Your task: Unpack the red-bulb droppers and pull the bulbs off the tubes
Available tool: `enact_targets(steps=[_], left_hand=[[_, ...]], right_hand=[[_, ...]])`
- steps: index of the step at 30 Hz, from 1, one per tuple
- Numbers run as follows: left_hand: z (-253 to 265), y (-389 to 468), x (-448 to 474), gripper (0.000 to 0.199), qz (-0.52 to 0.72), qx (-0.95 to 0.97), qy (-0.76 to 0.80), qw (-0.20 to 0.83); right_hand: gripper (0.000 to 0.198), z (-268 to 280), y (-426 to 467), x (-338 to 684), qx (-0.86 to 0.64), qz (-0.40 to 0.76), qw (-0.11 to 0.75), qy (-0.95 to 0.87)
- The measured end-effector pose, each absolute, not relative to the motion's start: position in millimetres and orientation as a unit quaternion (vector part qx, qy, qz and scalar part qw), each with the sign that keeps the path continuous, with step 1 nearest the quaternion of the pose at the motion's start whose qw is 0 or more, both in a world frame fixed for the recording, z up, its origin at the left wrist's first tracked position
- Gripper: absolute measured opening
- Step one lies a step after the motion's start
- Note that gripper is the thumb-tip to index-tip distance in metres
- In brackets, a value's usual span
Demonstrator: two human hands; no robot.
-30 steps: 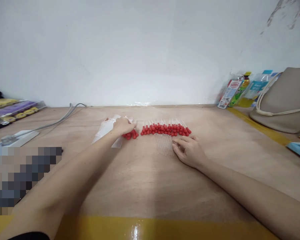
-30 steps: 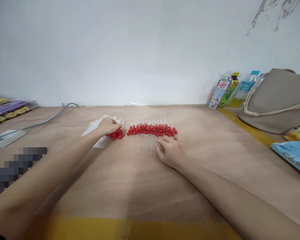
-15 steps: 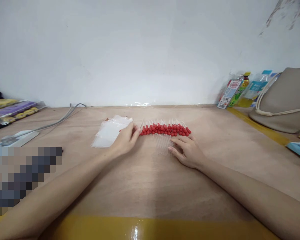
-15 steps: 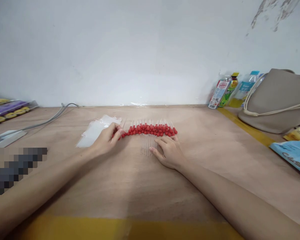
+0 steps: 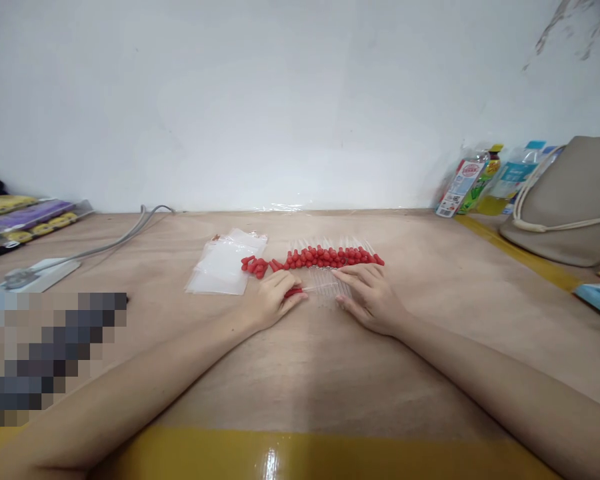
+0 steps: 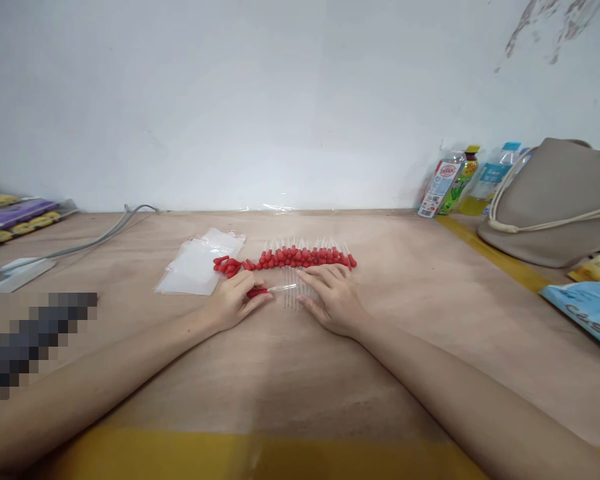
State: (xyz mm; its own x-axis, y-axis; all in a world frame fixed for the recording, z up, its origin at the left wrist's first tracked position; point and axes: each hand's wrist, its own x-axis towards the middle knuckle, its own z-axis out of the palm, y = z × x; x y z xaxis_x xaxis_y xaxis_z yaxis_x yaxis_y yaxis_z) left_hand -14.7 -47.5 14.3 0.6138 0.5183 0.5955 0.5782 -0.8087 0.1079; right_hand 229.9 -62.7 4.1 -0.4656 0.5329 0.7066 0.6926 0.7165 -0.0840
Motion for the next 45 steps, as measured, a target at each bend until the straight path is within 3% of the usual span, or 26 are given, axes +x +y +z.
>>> enact_targets(steps=[7, 15, 27, 45], left_hand=[[12, -50, -8, 0.011, -0.348, -0.904, -0.23, 0.09], [12, -49, -3, 0.015, -0.358, -0.904, -0.217, 0.091], [16, -54, 4, 0.011, -0.362, -0.904, -0.187, 0.132], [16, -57, -8, 0.012, -0.328, -0.918, -0.199, 0.098]], right_hand=[[0.035, 2, -59, 223, -0.319, -0.121, 0.325, -0.882], [0.018, 0, -57, 217, -0.273, -0.098, 0.368, -0.884], [0.025, -9, -51, 218, -0.221, -0.04, 0.367, -0.903], [0.025, -8, -56, 227, -0.182, -0.034, 0.41, -0.893]])
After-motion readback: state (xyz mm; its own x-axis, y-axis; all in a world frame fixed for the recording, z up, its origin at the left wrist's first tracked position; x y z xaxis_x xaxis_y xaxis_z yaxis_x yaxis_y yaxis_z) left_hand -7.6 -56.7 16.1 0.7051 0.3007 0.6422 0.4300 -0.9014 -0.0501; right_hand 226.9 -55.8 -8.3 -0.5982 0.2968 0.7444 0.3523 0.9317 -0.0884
